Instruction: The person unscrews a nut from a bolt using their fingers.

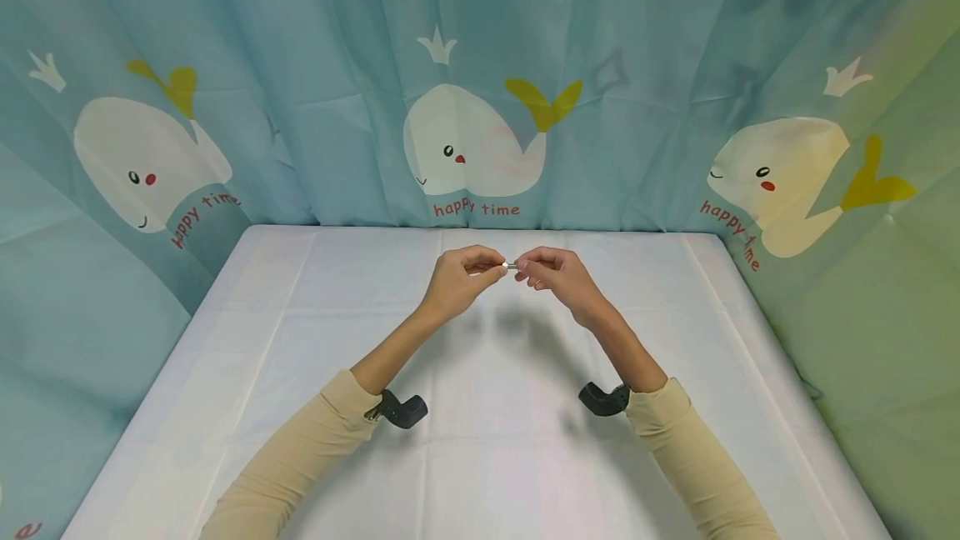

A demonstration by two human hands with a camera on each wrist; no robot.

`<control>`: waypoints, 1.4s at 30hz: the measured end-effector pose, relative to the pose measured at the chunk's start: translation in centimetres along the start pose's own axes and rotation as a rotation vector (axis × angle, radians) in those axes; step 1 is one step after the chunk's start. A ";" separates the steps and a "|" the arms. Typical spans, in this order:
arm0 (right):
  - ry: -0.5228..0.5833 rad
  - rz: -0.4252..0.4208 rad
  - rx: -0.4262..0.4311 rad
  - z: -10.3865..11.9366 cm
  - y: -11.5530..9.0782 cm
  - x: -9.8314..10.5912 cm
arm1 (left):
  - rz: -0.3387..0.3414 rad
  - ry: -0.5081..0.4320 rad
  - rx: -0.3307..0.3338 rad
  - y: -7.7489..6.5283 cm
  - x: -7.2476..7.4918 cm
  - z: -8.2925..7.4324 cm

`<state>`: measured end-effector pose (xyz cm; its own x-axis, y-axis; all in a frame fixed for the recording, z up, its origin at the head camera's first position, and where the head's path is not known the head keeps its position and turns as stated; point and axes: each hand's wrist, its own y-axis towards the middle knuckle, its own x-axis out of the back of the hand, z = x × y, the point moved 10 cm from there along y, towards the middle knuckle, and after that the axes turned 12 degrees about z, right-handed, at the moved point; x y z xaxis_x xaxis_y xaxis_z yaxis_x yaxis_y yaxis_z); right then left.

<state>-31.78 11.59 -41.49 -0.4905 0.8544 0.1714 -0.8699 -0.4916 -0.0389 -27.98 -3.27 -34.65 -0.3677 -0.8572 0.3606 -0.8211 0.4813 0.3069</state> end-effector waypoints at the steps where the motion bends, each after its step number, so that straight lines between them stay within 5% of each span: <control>1: 0.006 0.001 0.005 0.0 0.0 0.0 | 0.001 0.001 0.001 0.0 0.0 0.0; 16: 0.032 0.024 0.151 1.0 -0.2 -0.1 | -0.003 0.002 0.017 0.0 0.0 0.3; 25: 0.033 0.040 0.152 0.9 -0.2 -0.3 | -0.021 -0.006 0.016 0.8 -0.1 4.2; 34: 0.028 0.029 0.069 0.3 0.0 -0.4 | -0.018 0.006 -0.004 0.8 -0.2 4.1; 42: 0.023 0.018 0.138 0.8 -0.1 -0.3 | -0.020 0.025 -0.003 0.9 -0.1 4.0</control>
<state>-31.51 11.25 -40.74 -0.5086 0.8480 0.1489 -0.8464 -0.5241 0.0940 -30.43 -3.53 -37.98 -0.3400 -0.8620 0.3760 -0.8271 0.4644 0.3168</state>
